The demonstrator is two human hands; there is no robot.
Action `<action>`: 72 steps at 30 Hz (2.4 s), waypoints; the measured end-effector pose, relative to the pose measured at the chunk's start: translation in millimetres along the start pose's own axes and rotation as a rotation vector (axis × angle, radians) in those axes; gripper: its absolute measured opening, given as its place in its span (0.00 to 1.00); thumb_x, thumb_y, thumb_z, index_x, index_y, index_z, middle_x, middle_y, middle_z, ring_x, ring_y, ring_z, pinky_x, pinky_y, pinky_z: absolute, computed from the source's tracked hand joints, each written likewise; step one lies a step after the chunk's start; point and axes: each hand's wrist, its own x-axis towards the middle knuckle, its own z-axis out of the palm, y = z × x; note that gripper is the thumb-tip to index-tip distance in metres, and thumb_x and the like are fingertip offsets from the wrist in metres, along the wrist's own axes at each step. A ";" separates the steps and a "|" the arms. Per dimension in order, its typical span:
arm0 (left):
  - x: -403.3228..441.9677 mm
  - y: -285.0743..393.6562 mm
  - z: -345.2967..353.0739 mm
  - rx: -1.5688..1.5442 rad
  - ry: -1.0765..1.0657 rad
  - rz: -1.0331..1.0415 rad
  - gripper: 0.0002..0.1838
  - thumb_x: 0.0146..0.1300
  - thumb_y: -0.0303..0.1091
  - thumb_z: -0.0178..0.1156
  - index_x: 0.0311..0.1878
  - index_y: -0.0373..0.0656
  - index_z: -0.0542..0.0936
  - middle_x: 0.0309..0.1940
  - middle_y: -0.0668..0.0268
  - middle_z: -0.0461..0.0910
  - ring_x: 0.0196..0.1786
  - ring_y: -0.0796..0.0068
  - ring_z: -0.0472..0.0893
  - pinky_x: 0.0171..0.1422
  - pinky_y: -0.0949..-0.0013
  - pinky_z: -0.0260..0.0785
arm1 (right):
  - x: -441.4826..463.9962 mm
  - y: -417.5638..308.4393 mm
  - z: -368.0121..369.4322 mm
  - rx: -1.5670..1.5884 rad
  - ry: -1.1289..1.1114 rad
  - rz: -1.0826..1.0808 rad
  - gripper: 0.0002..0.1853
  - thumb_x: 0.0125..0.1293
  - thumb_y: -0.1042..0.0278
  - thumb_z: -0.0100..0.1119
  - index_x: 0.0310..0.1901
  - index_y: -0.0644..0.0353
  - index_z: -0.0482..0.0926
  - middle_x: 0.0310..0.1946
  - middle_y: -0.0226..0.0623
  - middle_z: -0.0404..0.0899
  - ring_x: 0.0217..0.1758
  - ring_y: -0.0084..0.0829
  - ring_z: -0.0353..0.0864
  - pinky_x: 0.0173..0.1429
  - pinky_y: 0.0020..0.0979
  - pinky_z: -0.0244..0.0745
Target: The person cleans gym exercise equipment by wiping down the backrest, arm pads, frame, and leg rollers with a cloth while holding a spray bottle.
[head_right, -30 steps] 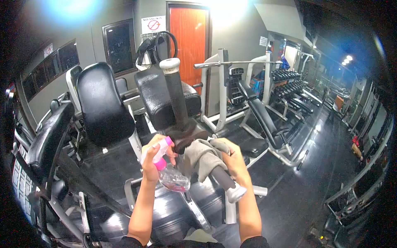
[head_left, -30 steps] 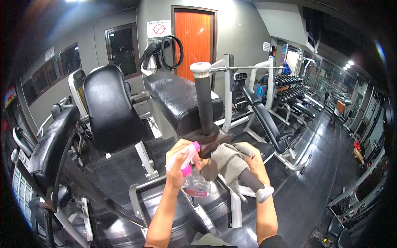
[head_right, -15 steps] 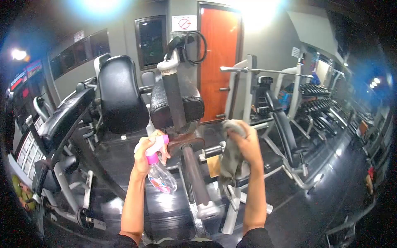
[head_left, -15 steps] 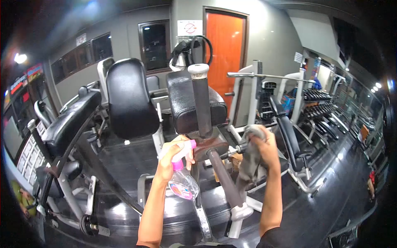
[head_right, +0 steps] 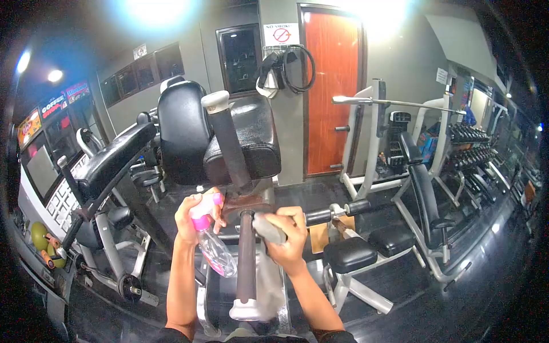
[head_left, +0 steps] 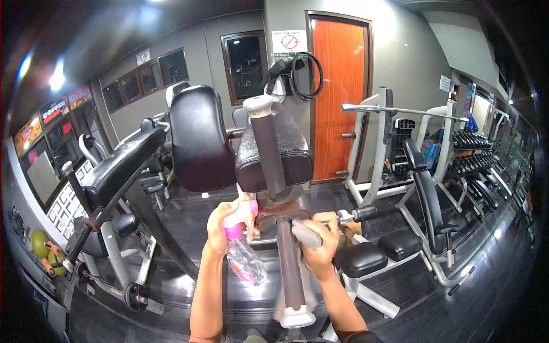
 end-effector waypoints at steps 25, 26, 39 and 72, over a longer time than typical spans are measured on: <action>-3.3 -6.5 3.4 0.082 0.026 0.045 0.26 0.67 0.50 0.45 0.37 0.30 0.76 0.25 0.57 0.76 0.20 0.65 0.78 0.26 0.70 0.73 | -10.0 -3.1 3.0 -0.176 0.078 -0.019 0.23 0.39 0.79 0.64 0.44 0.59 0.86 0.39 0.40 0.73 0.38 0.37 0.77 0.41 0.32 0.74; -1.7 -6.4 3.3 0.075 0.024 0.049 0.26 0.67 0.50 0.45 0.37 0.30 0.76 0.25 0.57 0.76 0.20 0.65 0.78 0.26 0.70 0.73 | -18.4 0.6 7.1 -0.176 0.115 0.002 0.21 0.41 0.79 0.65 0.43 0.59 0.86 0.38 0.39 0.74 0.38 0.35 0.78 0.42 0.31 0.74; -15.4 0.7 -7.8 -0.011 -0.063 0.088 0.26 0.65 0.49 0.50 0.39 0.27 0.75 0.25 0.57 0.76 0.20 0.67 0.76 0.36 0.66 0.74 | -52.3 -54.5 62.7 -0.241 0.356 0.384 0.19 0.52 0.73 0.74 0.46 0.64 0.80 0.37 0.40 0.81 0.39 0.34 0.84 0.45 0.30 0.76; -42.9 -11.9 -34.3 -0.070 -0.427 -0.009 0.28 0.62 0.51 0.55 0.30 0.27 0.81 0.33 0.55 0.76 0.23 0.71 0.78 0.28 0.72 0.72 | 92.3 -109.3 -67.3 -0.277 -0.818 0.259 0.14 0.52 0.70 0.69 0.42 0.61 0.86 0.39 0.38 0.84 0.43 0.35 0.83 0.51 0.34 0.76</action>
